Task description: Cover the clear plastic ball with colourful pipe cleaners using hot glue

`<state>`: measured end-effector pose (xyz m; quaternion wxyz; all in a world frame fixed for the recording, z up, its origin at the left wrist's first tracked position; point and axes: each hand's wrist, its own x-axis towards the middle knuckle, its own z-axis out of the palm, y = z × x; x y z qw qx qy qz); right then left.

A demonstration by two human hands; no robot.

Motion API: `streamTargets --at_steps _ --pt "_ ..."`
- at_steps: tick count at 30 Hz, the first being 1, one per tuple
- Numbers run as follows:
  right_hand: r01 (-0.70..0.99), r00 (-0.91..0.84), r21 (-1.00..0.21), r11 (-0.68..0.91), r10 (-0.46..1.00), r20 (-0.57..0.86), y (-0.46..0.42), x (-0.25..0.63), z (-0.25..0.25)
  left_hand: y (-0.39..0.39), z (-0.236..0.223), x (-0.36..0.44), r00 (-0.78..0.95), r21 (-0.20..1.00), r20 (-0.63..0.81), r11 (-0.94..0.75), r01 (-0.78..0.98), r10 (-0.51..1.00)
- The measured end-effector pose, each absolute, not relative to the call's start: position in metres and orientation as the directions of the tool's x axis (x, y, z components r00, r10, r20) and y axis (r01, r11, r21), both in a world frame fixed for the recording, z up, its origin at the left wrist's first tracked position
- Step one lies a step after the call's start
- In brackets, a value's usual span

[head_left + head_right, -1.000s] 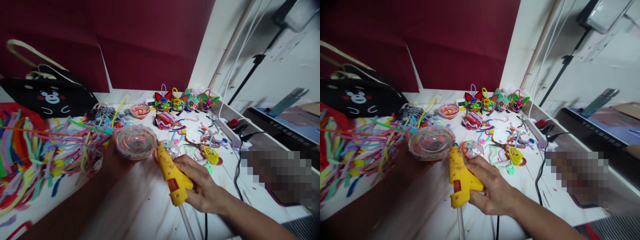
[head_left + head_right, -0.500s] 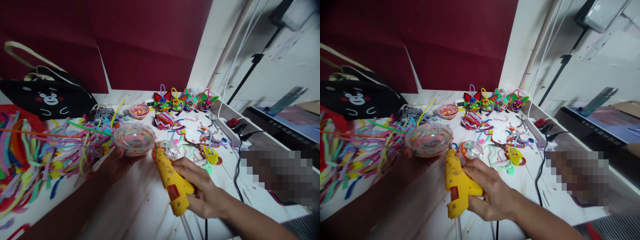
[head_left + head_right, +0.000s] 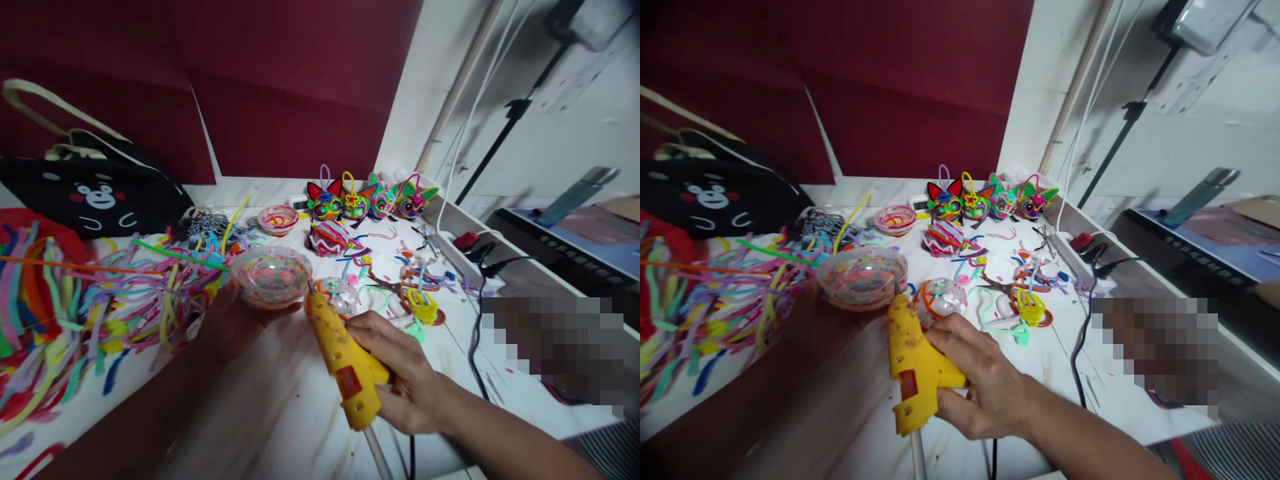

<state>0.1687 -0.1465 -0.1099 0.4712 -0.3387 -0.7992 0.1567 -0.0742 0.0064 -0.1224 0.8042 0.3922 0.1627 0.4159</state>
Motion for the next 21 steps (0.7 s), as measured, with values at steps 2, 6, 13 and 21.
streamTargets --at_steps 2,6,13,21 --pt "0.378 -0.334 -0.578 0.723 0.689 0.644 -0.146 0.1686 -0.1112 0.0075 -0.1229 -0.0748 0.595 0.755 0.064 0.351 -0.553 0.801" --pt "0.357 -0.344 -0.604 0.712 0.702 0.624 -0.1459 0.1685 -0.1123 0.0076 -0.1217 -0.0759 0.599 0.736 0.051 0.376 -0.563 0.799" --pt "0.344 -0.345 -0.607 0.717 0.697 0.628 -0.1462 0.1685 -0.1139 0.0064 -0.122 -0.0749 0.611 0.761 0.105 0.332 -0.557 0.785" --pt "0.362 -0.312 -0.583 0.727 0.684 0.66 -0.1435 0.1686 -0.1161 0.0053 -0.118 -0.0744 0.659 0.751 0.143 0.352 -0.558 0.738"
